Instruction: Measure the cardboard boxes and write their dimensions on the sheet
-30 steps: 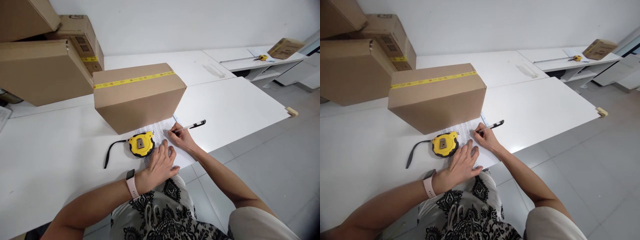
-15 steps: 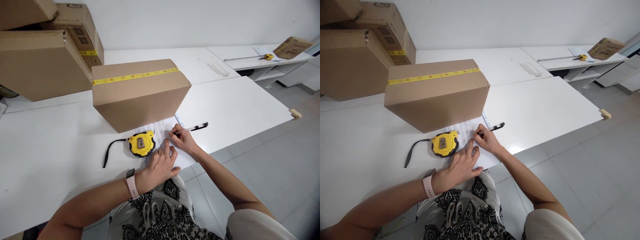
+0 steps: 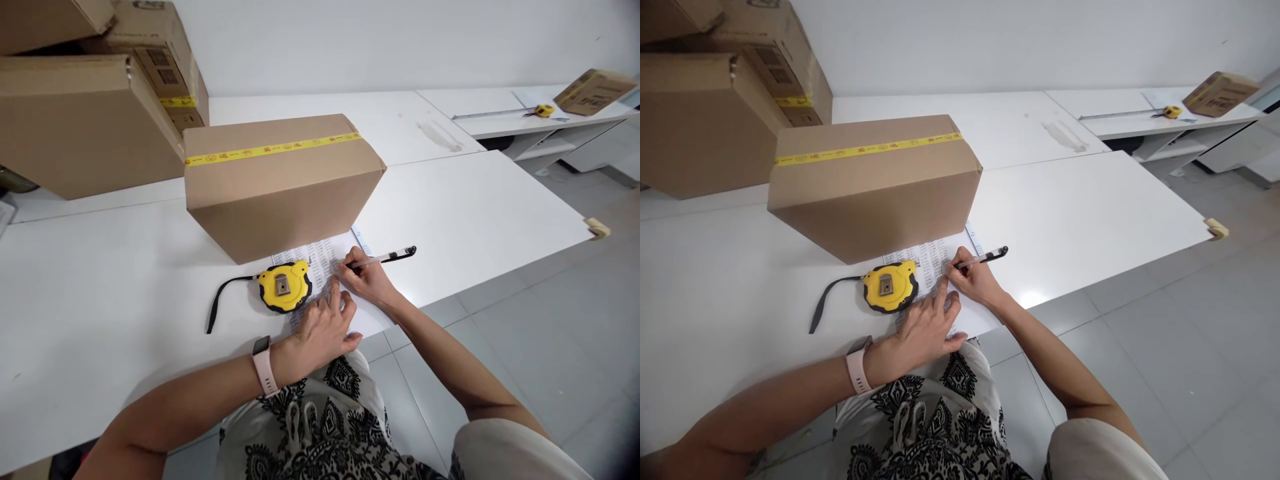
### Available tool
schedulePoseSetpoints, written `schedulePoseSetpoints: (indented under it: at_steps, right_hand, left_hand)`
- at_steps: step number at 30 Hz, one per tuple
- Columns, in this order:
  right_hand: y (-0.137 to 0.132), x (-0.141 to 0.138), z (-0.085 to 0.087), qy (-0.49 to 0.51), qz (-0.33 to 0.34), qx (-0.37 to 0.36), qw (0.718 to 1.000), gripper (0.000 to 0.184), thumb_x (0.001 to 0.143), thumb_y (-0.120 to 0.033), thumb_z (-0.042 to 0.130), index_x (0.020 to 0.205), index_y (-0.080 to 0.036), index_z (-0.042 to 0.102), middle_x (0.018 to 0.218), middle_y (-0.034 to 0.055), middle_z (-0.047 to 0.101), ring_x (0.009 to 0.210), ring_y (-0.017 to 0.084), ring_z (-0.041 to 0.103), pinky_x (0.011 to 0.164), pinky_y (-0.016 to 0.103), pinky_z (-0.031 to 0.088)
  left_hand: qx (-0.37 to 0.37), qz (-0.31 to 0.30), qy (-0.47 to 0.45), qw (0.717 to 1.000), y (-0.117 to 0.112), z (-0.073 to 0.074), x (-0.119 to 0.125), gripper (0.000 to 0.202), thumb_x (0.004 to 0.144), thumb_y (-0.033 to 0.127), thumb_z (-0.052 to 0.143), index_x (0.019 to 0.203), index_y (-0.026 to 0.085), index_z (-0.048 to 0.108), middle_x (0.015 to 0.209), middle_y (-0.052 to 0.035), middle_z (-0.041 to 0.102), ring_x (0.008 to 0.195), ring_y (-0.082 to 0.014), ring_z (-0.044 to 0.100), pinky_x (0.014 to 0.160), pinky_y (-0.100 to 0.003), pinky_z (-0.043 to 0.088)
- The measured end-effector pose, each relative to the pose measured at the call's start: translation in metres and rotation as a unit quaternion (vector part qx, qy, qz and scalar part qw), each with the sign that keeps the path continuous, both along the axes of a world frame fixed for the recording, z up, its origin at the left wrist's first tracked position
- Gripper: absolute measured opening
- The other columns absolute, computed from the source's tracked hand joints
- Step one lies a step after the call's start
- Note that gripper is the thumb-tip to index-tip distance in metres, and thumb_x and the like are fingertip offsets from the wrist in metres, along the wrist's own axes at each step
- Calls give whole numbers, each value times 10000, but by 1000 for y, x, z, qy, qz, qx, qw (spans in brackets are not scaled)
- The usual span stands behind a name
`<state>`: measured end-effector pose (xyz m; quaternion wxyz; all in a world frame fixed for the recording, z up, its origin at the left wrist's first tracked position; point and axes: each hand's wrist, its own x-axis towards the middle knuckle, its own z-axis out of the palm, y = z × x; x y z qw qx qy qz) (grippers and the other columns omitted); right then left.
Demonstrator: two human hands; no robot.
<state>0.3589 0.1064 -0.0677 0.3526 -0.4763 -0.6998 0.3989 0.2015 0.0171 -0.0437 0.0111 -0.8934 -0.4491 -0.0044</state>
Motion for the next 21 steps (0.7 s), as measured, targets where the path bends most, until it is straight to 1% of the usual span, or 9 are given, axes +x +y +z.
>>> schedulePoseSetpoints:
  at_steps: [2, 6, 11, 16, 21]
  right_hand:
    - [0, 0, -1, 2, 1, -2, 1000, 180, 866, -321, 593, 767, -240, 466, 581, -62, 404, 546, 109, 355, 524, 275, 290]
    - [0, 1, -1, 11, 4, -11, 1000, 173, 849, -294, 607, 761, -237, 469, 592, -61, 420, 547, 106, 360, 520, 274, 287]
    - [0, 0, 1, 24, -6, -8, 1000, 165, 839, -281, 604, 748, -234, 475, 601, -62, 426, 548, 104, 366, 522, 272, 291]
    - [1, 1, 1, 35, -19, 1, 999, 179, 851, -308, 602, 742, -233, 483, 610, -59, 431, 554, 106, 365, 526, 273, 294]
    - [1, 1, 0, 23, -18, 5, 1000, 174, 857, -297, 601, 748, -235, 481, 617, -56, 435, 565, 109, 367, 535, 277, 299]
  left_hand:
    - [19, -4, 14, 1000, 0, -1, 0, 621, 947, 582, 536, 1312, 80, 552, 1475, -326, 506, 841, -288, 697, 656, -360, 513]
    - [31, -5, 16, 999, -1, -3, 0, 610, 946, 581, 538, 1295, 81, 560, 1462, -328, 519, 818, -279, 697, 636, -348, 504]
    - [45, -5, 8, 999, -1, -6, -1, 617, 939, 589, 542, 1288, 81, 554, 1485, -338, 489, 820, -281, 691, 644, -357, 494]
    - [49, -5, 4, 999, -1, -10, -1, 620, 939, 591, 538, 1277, 71, 551, 1461, -361, 499, 793, -285, 689, 628, -358, 479]
    - [49, -10, 11, 999, -2, -9, -2, 616, 953, 593, 507, 1291, 79, 542, 1498, -349, 470, 818, -290, 688, 636, -362, 478]
